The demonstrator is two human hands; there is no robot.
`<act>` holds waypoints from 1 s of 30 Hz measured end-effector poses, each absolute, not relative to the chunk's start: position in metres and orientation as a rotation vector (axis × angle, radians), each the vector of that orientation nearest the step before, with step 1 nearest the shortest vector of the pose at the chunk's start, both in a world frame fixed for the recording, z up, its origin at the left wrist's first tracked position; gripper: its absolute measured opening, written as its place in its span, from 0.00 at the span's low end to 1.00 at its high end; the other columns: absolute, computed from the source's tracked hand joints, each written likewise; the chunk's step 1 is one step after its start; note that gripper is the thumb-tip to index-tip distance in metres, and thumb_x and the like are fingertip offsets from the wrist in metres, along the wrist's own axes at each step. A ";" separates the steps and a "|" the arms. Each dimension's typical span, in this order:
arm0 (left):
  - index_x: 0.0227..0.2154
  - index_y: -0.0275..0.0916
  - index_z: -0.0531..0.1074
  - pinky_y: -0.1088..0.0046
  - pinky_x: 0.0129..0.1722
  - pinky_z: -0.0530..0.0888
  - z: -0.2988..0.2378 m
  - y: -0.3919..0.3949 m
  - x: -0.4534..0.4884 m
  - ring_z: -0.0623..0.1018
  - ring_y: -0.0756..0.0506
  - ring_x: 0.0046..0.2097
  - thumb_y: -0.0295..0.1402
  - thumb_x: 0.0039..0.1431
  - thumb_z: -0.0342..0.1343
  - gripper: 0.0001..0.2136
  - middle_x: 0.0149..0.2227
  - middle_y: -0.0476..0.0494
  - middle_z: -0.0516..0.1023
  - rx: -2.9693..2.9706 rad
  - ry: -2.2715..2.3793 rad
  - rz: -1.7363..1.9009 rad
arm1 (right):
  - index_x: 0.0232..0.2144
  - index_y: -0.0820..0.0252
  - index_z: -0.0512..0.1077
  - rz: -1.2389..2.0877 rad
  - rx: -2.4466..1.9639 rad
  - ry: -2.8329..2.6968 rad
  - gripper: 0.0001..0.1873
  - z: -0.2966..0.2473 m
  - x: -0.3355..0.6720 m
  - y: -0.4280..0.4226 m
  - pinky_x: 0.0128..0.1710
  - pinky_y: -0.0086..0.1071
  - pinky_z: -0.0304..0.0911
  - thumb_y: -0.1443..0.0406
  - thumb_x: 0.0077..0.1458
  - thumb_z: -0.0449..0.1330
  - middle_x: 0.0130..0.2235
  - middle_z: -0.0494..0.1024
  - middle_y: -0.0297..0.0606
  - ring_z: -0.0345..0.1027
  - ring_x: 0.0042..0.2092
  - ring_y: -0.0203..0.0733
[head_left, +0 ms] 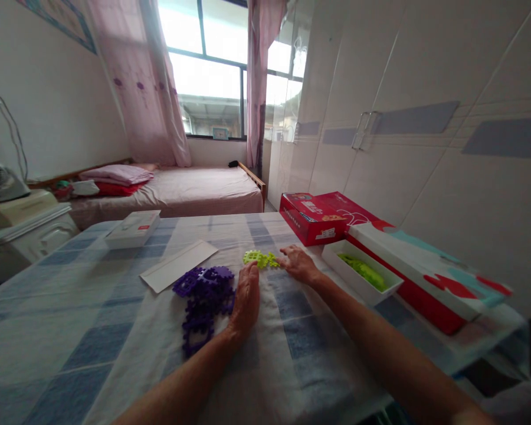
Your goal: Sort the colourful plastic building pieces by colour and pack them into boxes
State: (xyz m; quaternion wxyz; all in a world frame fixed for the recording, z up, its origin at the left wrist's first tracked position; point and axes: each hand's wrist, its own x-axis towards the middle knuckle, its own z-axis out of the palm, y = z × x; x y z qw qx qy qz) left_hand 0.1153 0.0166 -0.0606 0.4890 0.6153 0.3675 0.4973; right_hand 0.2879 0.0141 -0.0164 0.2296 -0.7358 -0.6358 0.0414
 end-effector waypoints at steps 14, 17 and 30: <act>0.47 0.40 0.68 0.60 0.55 0.67 -0.058 0.013 0.118 0.67 0.42 0.57 0.45 0.63 0.39 0.19 0.53 0.38 0.68 1.505 0.854 1.209 | 0.32 0.61 0.69 0.320 -1.974 -1.590 0.07 -0.023 0.288 0.027 0.30 0.27 0.58 0.66 0.50 0.54 0.27 0.72 0.33 0.64 0.30 0.35; 0.46 0.40 0.68 0.60 0.55 0.67 -0.057 0.013 0.118 0.66 0.42 0.58 0.45 0.63 0.39 0.19 0.54 0.38 0.68 1.502 0.862 1.208 | 0.32 0.62 0.71 0.405 -1.884 -1.622 0.10 -0.013 0.274 0.038 0.28 0.25 0.57 0.64 0.52 0.52 0.26 0.72 0.32 0.64 0.29 0.33; 0.46 0.39 0.68 0.61 0.55 0.66 -0.053 0.011 0.117 0.67 0.42 0.57 0.44 0.63 0.39 0.19 0.53 0.38 0.68 1.499 0.826 1.234 | 0.40 0.61 0.70 0.362 -1.954 -1.594 0.21 -0.022 0.239 0.069 0.42 0.36 0.62 0.64 0.40 0.65 0.39 0.73 0.41 0.67 0.41 0.43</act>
